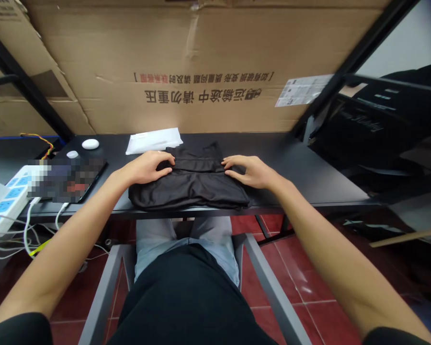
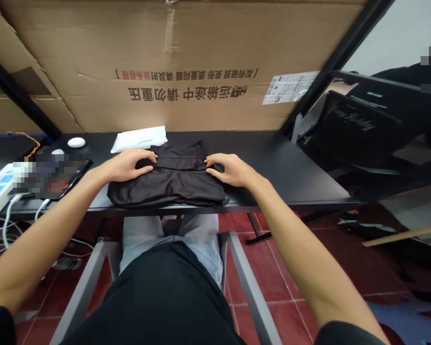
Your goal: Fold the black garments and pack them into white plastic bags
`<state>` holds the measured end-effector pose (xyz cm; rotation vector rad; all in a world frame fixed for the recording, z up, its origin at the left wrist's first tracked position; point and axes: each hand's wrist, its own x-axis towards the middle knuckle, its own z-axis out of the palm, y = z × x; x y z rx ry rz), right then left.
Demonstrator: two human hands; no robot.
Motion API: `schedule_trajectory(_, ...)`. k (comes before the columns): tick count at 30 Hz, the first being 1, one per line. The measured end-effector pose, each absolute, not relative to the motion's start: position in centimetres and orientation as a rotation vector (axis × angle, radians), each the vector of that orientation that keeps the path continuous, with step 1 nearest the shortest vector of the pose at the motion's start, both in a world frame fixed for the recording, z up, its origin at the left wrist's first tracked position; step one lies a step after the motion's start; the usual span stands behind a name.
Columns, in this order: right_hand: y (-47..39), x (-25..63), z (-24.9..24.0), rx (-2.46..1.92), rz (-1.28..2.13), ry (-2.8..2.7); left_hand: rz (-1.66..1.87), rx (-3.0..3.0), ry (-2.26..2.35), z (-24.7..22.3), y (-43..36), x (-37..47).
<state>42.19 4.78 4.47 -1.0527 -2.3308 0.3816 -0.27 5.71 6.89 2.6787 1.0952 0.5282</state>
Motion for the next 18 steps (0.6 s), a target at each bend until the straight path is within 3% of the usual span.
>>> schedule_trajectory(4,1.9,42.5,6.4,-1.047,0.391,-2.355,0.604,2.676,1.067,7.9,2.1,-2.0)
schedule_trajectory(10,-3.1,42.7,8.3,-1.029,0.549,-2.526,0.437,2.604,1.140,7.5,-3.8,-5.7)
schedule_trajectory(18,-3.2,42.8,8.2,-1.161,0.487,-2.471,0.455,2.524,1.144,7.8,-4.1,-6.6)
